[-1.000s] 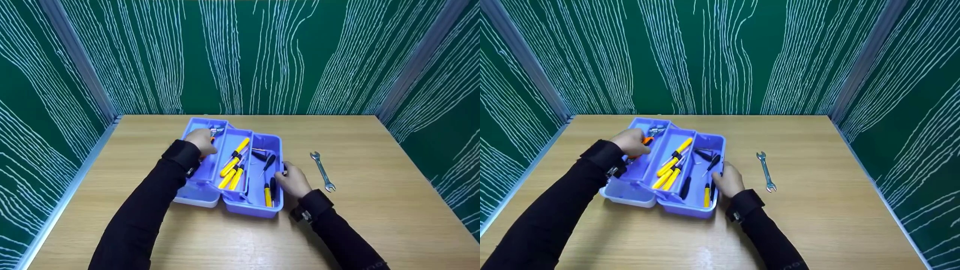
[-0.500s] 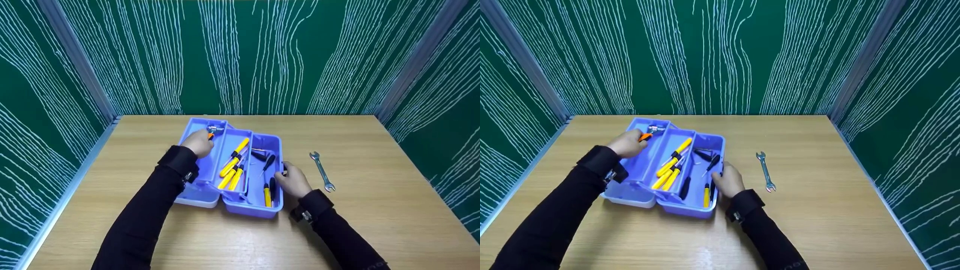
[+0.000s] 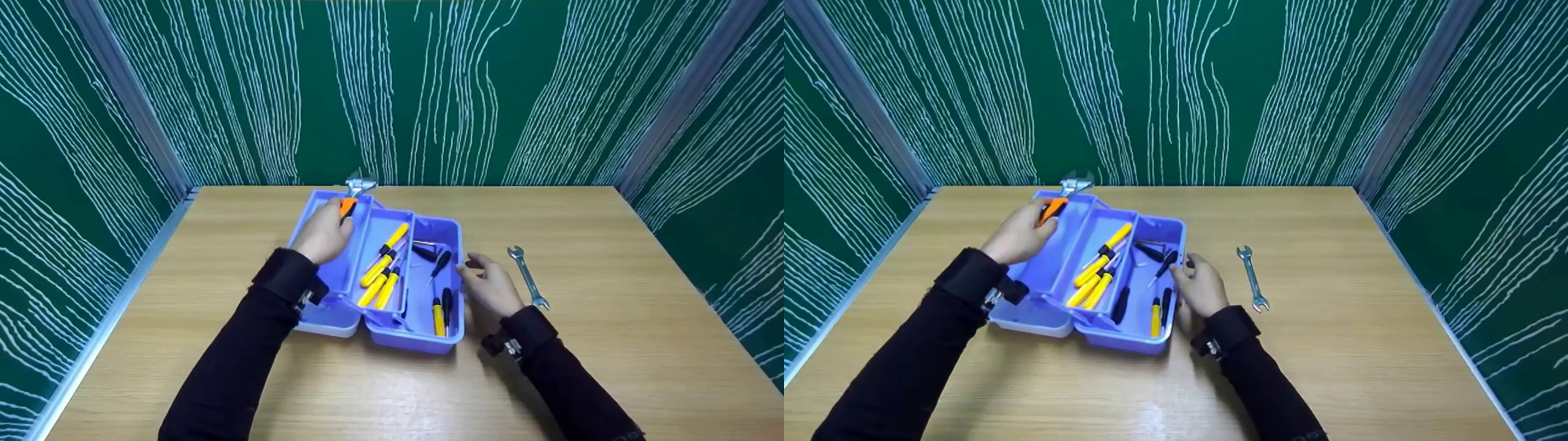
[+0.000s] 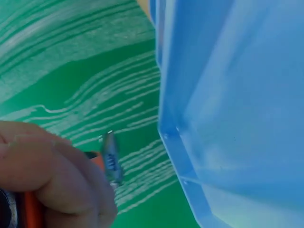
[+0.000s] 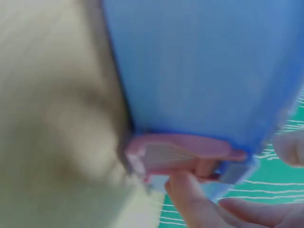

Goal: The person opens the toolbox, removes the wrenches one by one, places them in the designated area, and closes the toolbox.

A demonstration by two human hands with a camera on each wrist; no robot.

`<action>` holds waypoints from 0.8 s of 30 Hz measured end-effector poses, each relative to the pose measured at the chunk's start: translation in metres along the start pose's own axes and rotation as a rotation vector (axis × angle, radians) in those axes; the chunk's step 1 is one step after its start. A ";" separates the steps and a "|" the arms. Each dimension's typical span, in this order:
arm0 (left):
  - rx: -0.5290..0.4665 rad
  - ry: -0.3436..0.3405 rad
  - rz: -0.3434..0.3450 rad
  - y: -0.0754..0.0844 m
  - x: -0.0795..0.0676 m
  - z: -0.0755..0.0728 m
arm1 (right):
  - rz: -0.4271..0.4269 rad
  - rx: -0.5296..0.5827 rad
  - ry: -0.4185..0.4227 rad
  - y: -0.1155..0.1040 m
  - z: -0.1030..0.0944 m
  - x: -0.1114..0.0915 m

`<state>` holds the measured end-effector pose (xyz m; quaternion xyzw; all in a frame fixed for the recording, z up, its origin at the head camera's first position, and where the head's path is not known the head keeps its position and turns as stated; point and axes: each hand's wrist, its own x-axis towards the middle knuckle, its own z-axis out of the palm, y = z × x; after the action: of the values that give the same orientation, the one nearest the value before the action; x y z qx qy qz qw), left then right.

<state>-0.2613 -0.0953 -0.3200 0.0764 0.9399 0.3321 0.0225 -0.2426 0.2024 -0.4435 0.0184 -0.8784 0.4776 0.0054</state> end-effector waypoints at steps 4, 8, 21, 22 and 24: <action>-0.096 0.103 0.053 0.006 -0.010 0.014 | -0.060 0.093 0.098 -0.011 -0.004 -0.003; -0.158 0.176 0.164 0.013 -0.023 0.032 | -0.104 0.266 0.138 -0.027 -0.003 -0.009; -0.069 0.173 0.419 0.034 -0.062 0.106 | -0.100 0.551 -0.041 -0.062 0.027 -0.025; -0.059 0.179 0.423 0.035 -0.064 0.110 | -0.095 0.561 -0.030 -0.063 0.030 -0.026; -0.058 0.185 0.414 0.036 -0.066 0.117 | -0.084 0.586 -0.015 -0.064 0.035 -0.026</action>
<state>-0.1810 -0.0050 -0.3892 0.2363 0.8922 0.3623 -0.1300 -0.2135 0.1391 -0.4091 0.0593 -0.7017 0.7099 0.0131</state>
